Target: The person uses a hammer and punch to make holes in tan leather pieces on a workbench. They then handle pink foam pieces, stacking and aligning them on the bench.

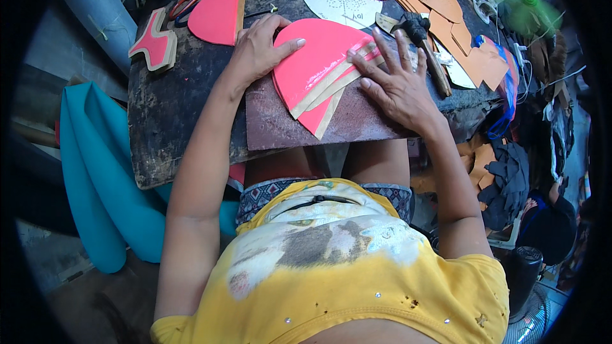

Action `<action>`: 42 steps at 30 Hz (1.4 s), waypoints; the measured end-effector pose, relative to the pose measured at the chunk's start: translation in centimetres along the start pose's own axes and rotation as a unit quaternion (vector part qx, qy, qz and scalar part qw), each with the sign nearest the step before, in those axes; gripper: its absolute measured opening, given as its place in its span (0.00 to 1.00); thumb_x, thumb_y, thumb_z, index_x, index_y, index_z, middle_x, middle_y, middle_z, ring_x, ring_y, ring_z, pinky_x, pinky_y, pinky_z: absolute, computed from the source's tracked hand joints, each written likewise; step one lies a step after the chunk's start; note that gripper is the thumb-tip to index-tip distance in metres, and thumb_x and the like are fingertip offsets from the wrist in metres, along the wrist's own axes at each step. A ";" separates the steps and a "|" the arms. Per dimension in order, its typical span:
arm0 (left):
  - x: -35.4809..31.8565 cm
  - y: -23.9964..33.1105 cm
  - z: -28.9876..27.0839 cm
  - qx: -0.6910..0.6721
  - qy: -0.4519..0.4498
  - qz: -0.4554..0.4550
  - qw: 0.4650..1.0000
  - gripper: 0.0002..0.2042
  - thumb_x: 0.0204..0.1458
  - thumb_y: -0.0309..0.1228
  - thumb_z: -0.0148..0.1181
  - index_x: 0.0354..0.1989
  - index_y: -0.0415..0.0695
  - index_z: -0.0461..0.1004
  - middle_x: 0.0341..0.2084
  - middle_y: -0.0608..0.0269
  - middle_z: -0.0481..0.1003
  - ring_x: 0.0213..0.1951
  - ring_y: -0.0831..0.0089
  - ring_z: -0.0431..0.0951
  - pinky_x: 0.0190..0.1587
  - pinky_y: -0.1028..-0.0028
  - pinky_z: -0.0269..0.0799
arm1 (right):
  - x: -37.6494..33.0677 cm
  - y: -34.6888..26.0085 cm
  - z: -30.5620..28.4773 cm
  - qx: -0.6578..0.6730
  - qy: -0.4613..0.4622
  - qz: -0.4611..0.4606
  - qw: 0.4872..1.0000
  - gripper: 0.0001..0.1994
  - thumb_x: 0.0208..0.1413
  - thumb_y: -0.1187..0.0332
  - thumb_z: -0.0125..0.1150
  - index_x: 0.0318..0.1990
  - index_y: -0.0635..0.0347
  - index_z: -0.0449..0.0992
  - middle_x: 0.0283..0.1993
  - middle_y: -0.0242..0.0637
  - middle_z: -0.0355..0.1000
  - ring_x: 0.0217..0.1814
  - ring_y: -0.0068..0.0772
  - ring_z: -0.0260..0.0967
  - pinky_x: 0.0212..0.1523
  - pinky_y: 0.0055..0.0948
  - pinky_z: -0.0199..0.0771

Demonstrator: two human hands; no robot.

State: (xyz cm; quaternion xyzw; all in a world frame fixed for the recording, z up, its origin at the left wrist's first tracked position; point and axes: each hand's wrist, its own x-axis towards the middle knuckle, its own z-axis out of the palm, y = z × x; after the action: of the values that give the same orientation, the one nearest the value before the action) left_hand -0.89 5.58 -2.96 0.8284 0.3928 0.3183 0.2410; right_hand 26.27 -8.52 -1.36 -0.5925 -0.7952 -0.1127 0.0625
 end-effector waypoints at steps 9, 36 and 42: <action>0.0 0.0 0.0 -0.009 0.004 0.005 1.000 0.24 0.50 0.52 0.63 0.44 0.44 0.75 0.41 0.57 0.76 0.48 0.60 0.75 0.53 0.59 0.63 | -1.0 -5.1 -1.6 0.036 -0.019 0.027 0.999 0.26 0.65 0.40 0.31 0.68 0.26 0.60 0.78 0.37 0.36 0.80 0.52 0.22 0.68 0.72 0.18; 0.2 -0.8 0.4 -0.032 0.006 -0.003 0.999 0.26 0.47 0.55 0.64 0.44 0.44 0.76 0.43 0.57 0.77 0.49 0.61 0.76 0.54 0.59 0.65 | -0.9 -8.9 -2.3 0.025 -0.024 0.023 0.999 0.25 0.65 0.43 0.37 0.69 0.25 0.58 0.78 0.34 0.38 0.80 0.55 0.26 0.67 0.75 0.23; 0.2 -0.7 0.3 -0.022 0.004 -0.010 1.000 0.27 0.47 0.55 0.64 0.45 0.44 0.76 0.43 0.57 0.78 0.49 0.61 0.77 0.54 0.59 0.65 | -0.9 -10.2 -3.1 0.080 -0.054 -0.050 0.994 0.24 0.67 0.46 0.33 0.70 0.23 0.56 0.78 0.35 0.37 0.80 0.51 0.25 0.68 0.70 0.18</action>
State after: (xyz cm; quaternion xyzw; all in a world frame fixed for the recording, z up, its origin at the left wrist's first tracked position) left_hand -0.85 6.09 -3.53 0.8179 0.3950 0.3273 0.2607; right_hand 16.66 -12.93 0.31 -0.5502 -0.8326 -0.0196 0.0611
